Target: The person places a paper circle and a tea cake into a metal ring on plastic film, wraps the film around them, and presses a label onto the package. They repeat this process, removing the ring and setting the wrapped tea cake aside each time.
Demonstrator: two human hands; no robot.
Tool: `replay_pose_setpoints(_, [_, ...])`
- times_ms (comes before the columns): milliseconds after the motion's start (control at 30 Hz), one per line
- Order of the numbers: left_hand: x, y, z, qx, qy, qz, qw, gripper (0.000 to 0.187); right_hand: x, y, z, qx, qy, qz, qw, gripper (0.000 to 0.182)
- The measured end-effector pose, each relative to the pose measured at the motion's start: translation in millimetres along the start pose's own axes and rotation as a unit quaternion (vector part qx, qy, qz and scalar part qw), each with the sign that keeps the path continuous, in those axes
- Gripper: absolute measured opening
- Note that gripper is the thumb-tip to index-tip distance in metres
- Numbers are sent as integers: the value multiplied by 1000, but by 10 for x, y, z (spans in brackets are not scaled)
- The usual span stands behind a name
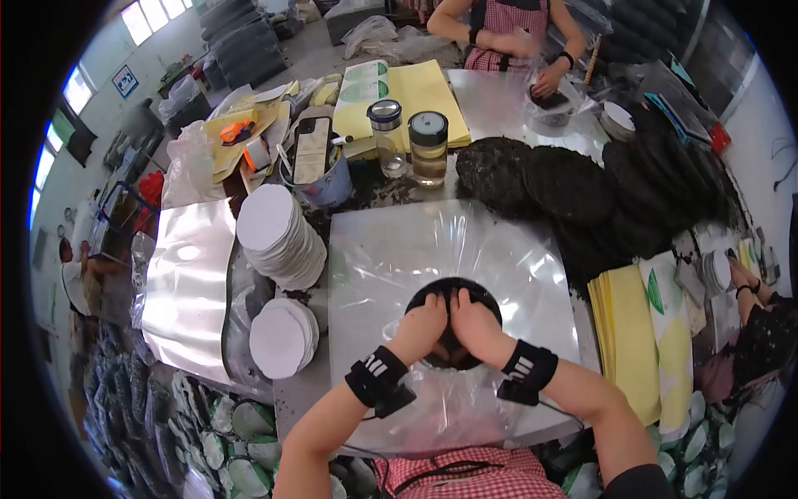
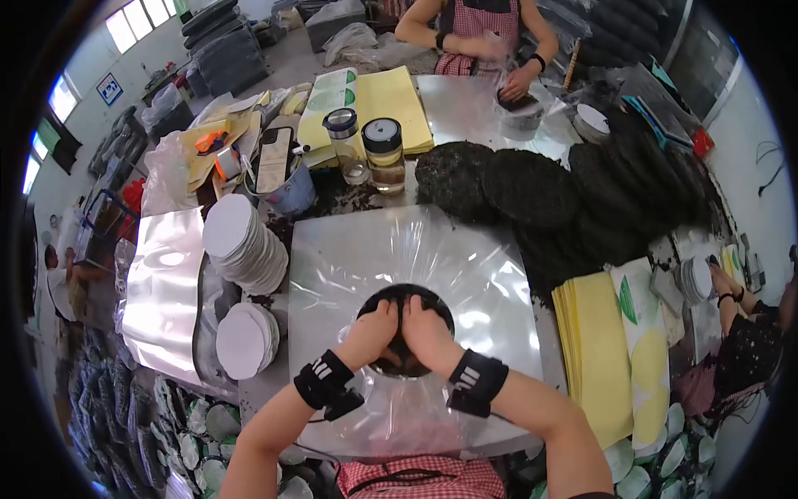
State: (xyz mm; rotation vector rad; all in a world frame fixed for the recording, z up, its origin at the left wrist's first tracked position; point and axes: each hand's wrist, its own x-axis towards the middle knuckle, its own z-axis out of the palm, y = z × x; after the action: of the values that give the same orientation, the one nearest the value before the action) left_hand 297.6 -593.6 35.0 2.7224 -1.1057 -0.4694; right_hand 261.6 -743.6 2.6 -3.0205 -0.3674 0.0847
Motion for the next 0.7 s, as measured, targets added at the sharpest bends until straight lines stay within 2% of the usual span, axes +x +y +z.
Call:
replay_pose_setpoints(33, [-97,60,-38,-22,4,-6,1000,97,-55,3,-13,16,-4,-1,1000,52])
replay_pose_setpoints(67, [-204,154,-12,-2,33,-11,999,87,-79,25,37,20,9,-6,1000,70])
replay_pose_setpoints(100, [-376,225,94,-43,92,9,995,72,-101,9,-32,22,13,-7,1000,81])
replay_pose_setpoints(133, [-631,341,120,-145,185,47,971,57,-162,1,-133,25,17,-5,1000,92])
replay_pose_setpoints(167, [-963,485,-30,-269,155,18,951,47,-231,3,-187,28,16,-2,999,102])
replay_pose_setpoints(200, [-1279,645,-88,-234,195,-5,953,40,-250,3,-162,38,22,1,999,127])
replay_pose_setpoints(233, [-1461,648,-26,-130,180,3,975,38,-267,-21,-167,27,17,17,999,124])
replay_pose_setpoints(300, [-1733,684,-47,77,150,7,986,34,-251,-83,-198,3,1,35,999,119])
replay_pose_setpoints(400, [-1817,793,-416,89,301,-18,949,29,-257,-106,-284,7,-25,33,999,115])
replay_pose_setpoints(433, [-1860,815,-351,41,333,141,931,27,-280,-97,-316,11,-34,37,999,113])
replay_pose_setpoints(467, [-1937,842,-179,-7,359,295,886,25,-316,-71,-282,22,-20,31,999,111])
replay_pose_setpoints(500, [-2000,837,66,-49,375,443,813,23,-353,-35,-193,33,-1,25,999,108])
replay_pose_setpoints(533, [-1882,643,458,-120,300,320,891,36,-370,-6,-144,45,20,20,999,105])
replay_pose_setpoints(567, [-1761,449,846,-177,230,177,940,49,-396,-5,-217,54,15,16,998,99])
replay_pose_setpoints(633, [-1448,239,937,-105,361,-56,925,67,-396,-47,-206,58,29,21,998,90])
replay_pose_setpoints(700, [-1069,233,760,-54,385,56,920,90,-417,-126,-216,96,8,35,995,79])
